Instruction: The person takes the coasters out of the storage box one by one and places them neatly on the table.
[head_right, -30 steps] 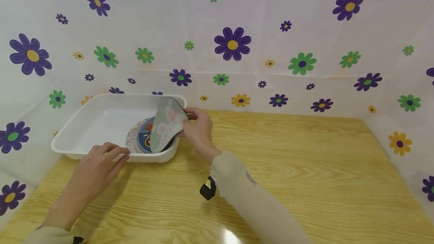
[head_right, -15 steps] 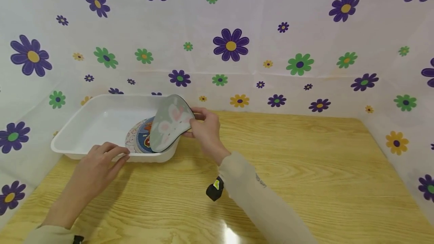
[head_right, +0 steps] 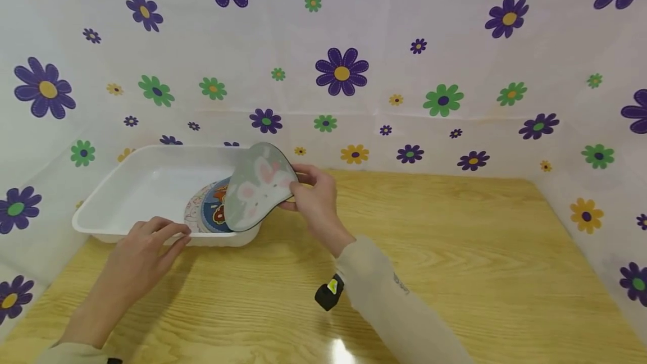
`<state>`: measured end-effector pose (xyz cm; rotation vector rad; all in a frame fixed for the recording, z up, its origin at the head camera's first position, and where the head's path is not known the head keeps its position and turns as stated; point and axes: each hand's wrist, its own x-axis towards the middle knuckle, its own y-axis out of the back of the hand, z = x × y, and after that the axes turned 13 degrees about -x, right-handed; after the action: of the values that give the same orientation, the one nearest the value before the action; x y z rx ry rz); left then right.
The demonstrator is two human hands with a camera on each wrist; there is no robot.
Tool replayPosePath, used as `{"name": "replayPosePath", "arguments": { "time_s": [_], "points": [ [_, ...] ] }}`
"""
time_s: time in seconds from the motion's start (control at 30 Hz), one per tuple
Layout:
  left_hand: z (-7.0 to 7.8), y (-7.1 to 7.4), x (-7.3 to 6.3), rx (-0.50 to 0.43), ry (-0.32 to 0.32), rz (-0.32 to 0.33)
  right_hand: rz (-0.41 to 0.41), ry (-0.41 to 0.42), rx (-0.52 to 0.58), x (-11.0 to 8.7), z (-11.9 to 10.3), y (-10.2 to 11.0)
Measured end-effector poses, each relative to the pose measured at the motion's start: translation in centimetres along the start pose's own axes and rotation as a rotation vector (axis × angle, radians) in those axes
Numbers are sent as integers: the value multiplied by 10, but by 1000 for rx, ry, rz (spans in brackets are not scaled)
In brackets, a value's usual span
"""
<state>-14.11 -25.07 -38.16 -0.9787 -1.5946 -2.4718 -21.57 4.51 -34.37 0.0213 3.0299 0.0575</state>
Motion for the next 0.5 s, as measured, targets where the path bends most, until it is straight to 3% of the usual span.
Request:
{"name": "replayPosePath", "arguments": {
  "time_s": [0.5],
  "points": [
    [1,-1,-1,3,-15,13,24,6,24,-5,4,25]
  ]
}}
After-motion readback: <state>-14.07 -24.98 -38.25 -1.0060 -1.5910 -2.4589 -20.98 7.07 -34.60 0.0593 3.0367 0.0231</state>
